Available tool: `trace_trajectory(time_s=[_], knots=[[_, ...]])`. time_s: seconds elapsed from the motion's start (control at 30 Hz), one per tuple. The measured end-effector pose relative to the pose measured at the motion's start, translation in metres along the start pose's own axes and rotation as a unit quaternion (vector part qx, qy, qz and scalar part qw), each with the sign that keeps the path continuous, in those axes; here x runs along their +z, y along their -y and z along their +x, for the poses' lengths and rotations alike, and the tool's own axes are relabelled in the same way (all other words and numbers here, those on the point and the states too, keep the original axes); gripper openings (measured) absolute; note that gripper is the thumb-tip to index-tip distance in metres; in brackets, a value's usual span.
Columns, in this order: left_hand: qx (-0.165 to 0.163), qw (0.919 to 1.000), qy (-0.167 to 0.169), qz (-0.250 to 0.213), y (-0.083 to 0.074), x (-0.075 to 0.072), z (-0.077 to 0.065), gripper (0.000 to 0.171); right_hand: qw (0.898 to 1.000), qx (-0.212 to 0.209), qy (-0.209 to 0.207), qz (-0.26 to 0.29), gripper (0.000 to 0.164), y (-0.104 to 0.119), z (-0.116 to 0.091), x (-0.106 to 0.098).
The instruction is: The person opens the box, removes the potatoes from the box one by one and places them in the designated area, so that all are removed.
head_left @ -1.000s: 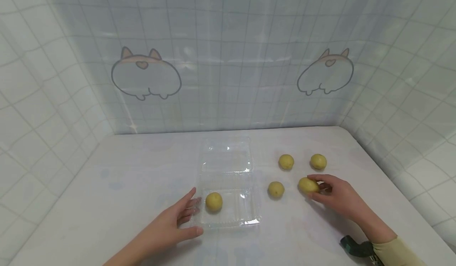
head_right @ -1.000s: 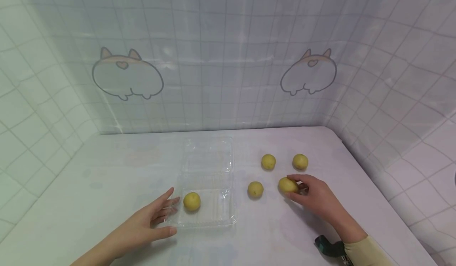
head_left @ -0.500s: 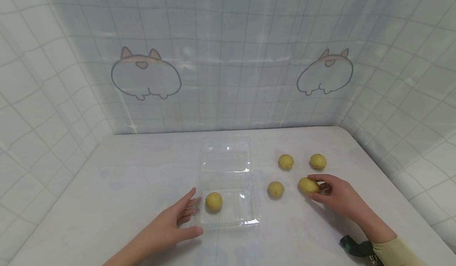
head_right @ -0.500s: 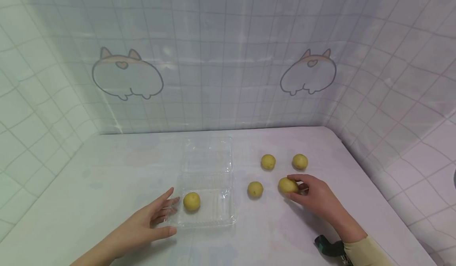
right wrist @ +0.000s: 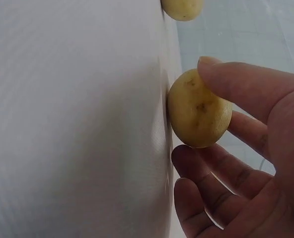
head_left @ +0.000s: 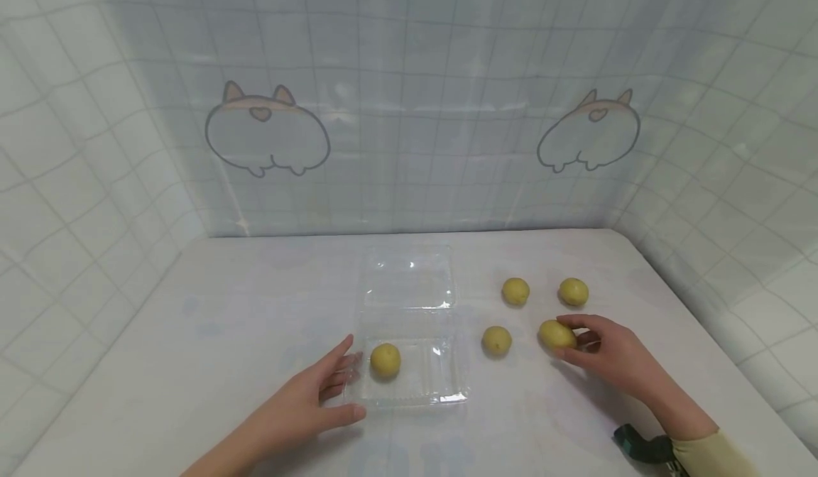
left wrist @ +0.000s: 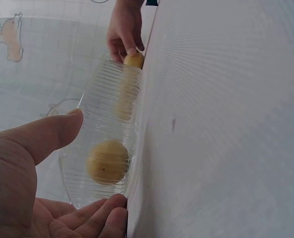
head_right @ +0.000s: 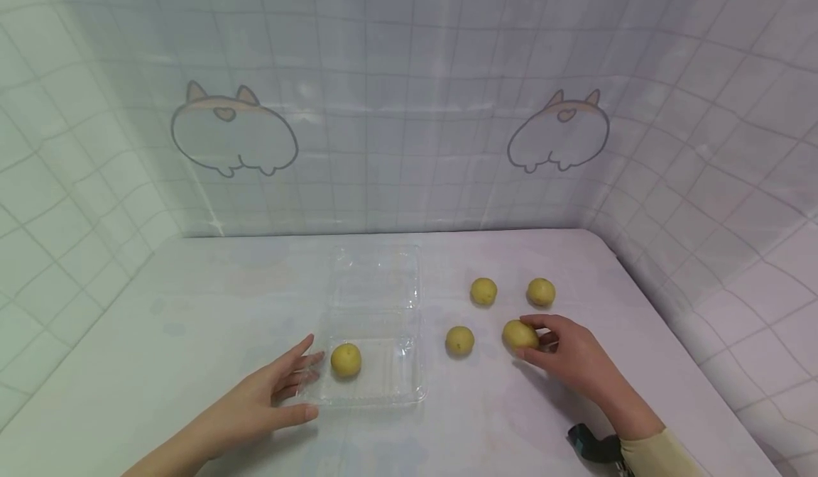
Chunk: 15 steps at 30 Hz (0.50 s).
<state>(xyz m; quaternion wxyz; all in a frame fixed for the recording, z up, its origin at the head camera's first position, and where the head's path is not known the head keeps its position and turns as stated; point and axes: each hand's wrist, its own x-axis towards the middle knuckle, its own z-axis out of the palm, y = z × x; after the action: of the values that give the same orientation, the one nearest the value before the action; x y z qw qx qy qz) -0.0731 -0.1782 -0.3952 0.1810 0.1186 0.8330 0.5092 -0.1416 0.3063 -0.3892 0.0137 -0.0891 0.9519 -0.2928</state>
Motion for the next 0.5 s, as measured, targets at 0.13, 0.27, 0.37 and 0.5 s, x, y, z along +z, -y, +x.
trace_trajectory(time_s=[0.13,0.27,0.37,0.5], knots=[[0.005,1.0,-0.001,0.0,0.0009,0.0001,0.0005,0.104,1.0,-0.001,0.003,-0.002,0.057,-0.0004,0.0,-0.0005],[0.006,1.0,-0.003,-0.001,0.0018,0.0001,0.0008,0.104,1.0,0.002,0.003,-0.001,0.06,-0.0011,0.0003,-0.0008],[0.005,1.0,-0.003,0.0,0.0018,-0.0001,0.0009,0.104,1.0,0.001,0.001,0.0,0.062,-0.0016,0.0002,-0.0012],[0.007,1.0,-0.002,-0.001,0.0014,-0.0004,0.0012,0.104,1.0,0.002,-0.001,0.005,0.062,-0.0018,-0.0002,-0.0019]])
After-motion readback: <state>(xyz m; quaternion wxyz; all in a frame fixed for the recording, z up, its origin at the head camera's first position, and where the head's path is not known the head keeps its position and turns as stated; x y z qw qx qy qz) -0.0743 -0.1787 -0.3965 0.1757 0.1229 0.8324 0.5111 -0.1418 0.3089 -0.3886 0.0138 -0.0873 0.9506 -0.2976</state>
